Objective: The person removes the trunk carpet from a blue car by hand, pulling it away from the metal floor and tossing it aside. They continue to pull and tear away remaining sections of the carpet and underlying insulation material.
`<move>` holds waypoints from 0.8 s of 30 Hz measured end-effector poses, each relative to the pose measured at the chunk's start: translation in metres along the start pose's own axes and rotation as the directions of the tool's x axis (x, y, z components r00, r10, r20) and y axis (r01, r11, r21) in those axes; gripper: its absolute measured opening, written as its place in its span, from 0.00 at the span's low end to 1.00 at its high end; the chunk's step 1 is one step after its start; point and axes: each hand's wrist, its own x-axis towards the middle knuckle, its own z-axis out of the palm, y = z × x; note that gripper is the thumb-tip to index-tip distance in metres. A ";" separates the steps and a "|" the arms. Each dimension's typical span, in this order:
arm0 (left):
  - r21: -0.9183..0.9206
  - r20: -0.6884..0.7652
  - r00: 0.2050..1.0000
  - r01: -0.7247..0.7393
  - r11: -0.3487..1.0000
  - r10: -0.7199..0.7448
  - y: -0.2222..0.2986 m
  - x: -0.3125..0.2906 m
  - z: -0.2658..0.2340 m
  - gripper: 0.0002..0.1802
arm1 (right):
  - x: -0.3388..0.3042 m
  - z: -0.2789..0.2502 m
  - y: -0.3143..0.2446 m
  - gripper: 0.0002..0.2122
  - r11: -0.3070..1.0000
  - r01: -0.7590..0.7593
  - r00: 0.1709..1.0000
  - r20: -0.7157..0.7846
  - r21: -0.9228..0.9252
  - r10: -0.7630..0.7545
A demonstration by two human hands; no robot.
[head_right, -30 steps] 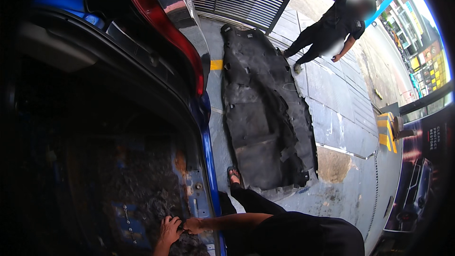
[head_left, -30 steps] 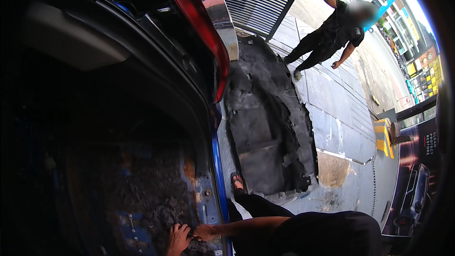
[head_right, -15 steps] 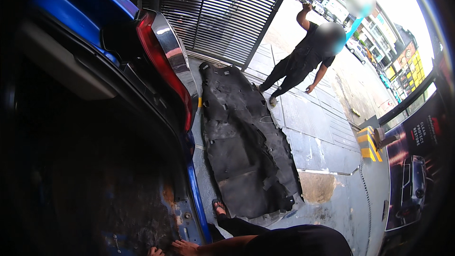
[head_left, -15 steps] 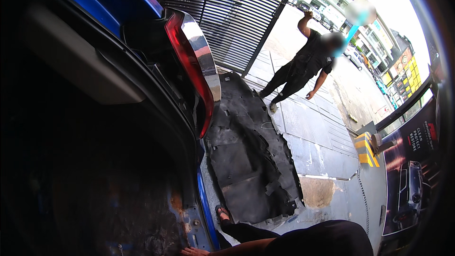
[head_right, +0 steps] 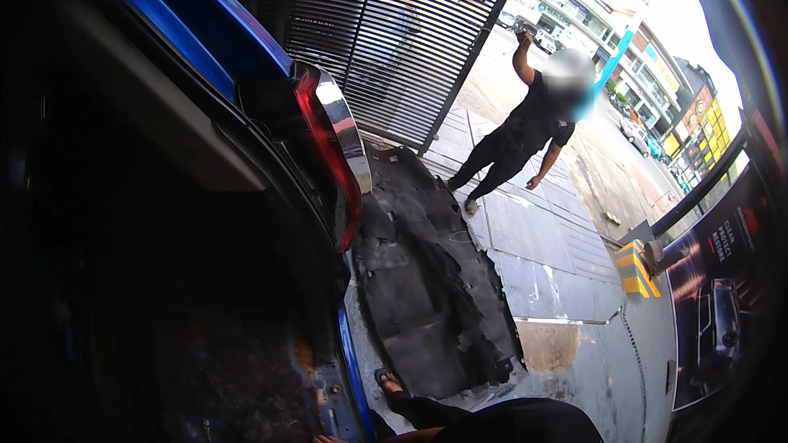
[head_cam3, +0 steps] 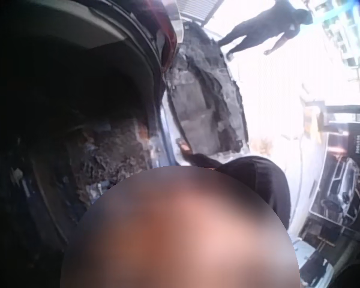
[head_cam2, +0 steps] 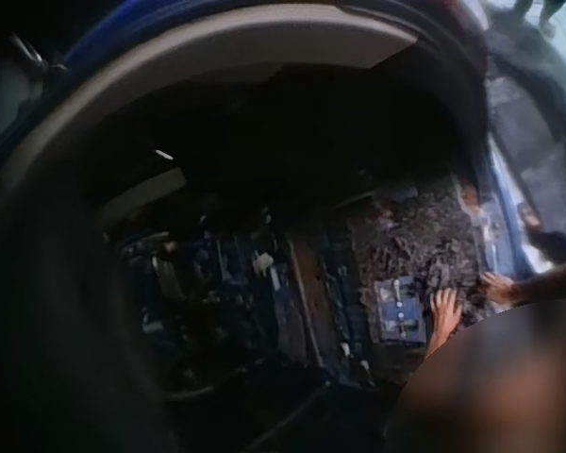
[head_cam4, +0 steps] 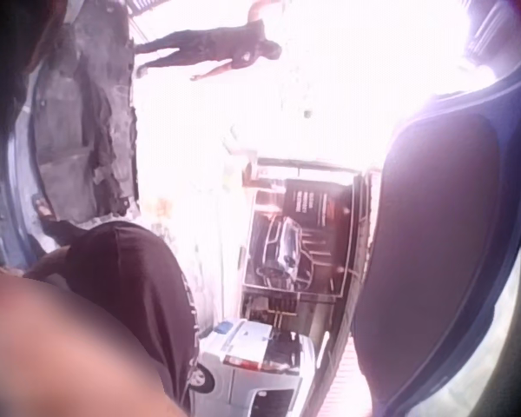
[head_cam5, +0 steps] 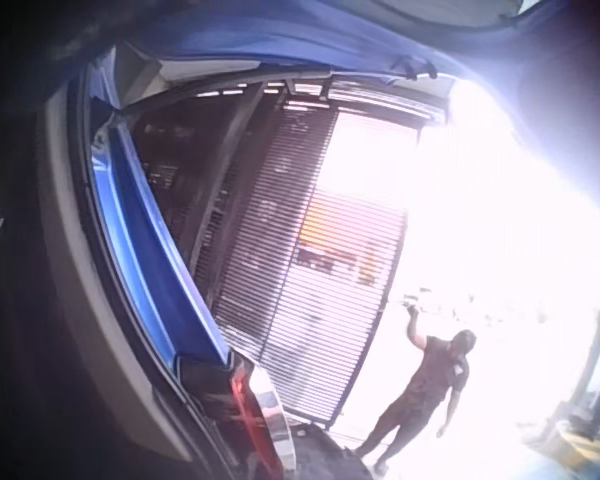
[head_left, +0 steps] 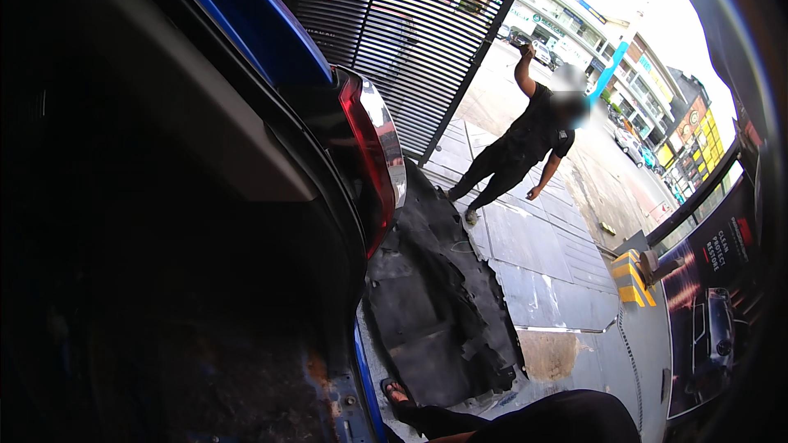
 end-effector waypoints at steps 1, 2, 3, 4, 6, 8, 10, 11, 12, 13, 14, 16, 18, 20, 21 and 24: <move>0.006 0.038 0.999 0.005 1.000 -0.005 0.006 0.001 0.009 0.37 | 0.003 0.000 0.001 0.15 0.997 0.039 0.987 0.160 -0.060 -0.029; 0.022 0.036 0.999 0.014 1.000 -0.014 0.010 0.001 0.016 0.39 | 0.003 0.001 0.002 0.15 0.997 0.054 0.977 0.211 -0.057 -0.041; 0.039 0.034 0.999 0.024 0.999 -0.025 0.017 0.001 0.023 0.40 | 0.005 0.001 0.004 0.15 0.997 0.062 0.975 0.218 -0.050 -0.049; 0.055 0.029 0.999 0.037 0.998 -0.038 0.022 0.000 0.029 0.42 | 0.005 0.000 0.006 0.15 0.998 0.052 0.979 0.199 -0.027 -0.046; 0.047 0.056 0.995 0.078 0.996 -0.081 0.028 -0.001 0.034 0.48 | 0.005 -0.004 0.011 0.14 0.999 0.030 0.985 0.169 0.015 -0.032; 0.030 0.066 0.992 0.103 0.994 -0.104 0.032 -0.004 0.034 0.50 | 0.006 -0.011 0.015 0.14 0.999 0.018 0.987 0.160 0.042 -0.024; 0.029 0.073 0.991 0.111 0.993 -0.113 0.033 -0.007 0.031 0.50 | 0.008 -0.020 0.017 0.14 0.997 0.005 0.987 0.159 0.072 -0.017; 0.032 0.082 0.990 0.115 0.993 -0.118 0.034 -0.008 0.029 0.50 | 0.009 -0.025 0.019 0.14 0.996 0.000 0.987 0.158 0.089 -0.014; 0.034 0.091 0.989 0.117 0.993 -0.120 0.035 -0.009 0.028 0.50 | 0.010 -0.029 0.020 0.14 0.994 -0.008 0.988 0.155 0.109 -0.009; 0.033 0.073 0.990 0.122 0.992 -0.124 0.036 -0.010 0.028 0.49 | 0.010 -0.033 0.021 0.14 0.992 -0.013 0.988 0.153 0.126 -0.007; 0.029 0.052 0.990 0.126 0.992 -0.128 0.038 -0.010 0.027 0.49 | 0.011 -0.037 0.022 0.14 0.990 -0.022 0.988 0.152 0.142 0.000; 0.022 0.029 0.988 0.149 0.989 -0.150 0.045 -0.010 0.027 0.48 | 0.011 -0.044 0.024 0.14 0.981 -0.038 0.988 0.153 0.190 0.008; 0.029 0.039 0.982 0.183 0.983 -0.184 0.055 -0.006 0.024 0.46 | 0.011 -0.050 0.026 0.14 0.969 -0.051 0.989 0.148 0.241 0.015; 0.116 -0.038 0.980 0.198 0.973 -0.194 0.070 -0.002 0.020 0.42 | 0.011 -0.058 0.028 0.14 0.952 -0.069 0.990 0.139 0.299 0.028; 0.161 -0.077 0.978 0.206 0.965 -0.195 0.078 0.002 0.018 0.40 | 0.010 -0.063 0.030 0.14 0.940 -0.078 0.990 0.135 0.333 0.034; 0.134 -0.113 0.962 0.261 0.956 -0.247 0.097 0.013 0.019 0.38 | 0.008 -0.078 0.032 0.14 0.895 -0.093 0.991 0.126 0.436 0.041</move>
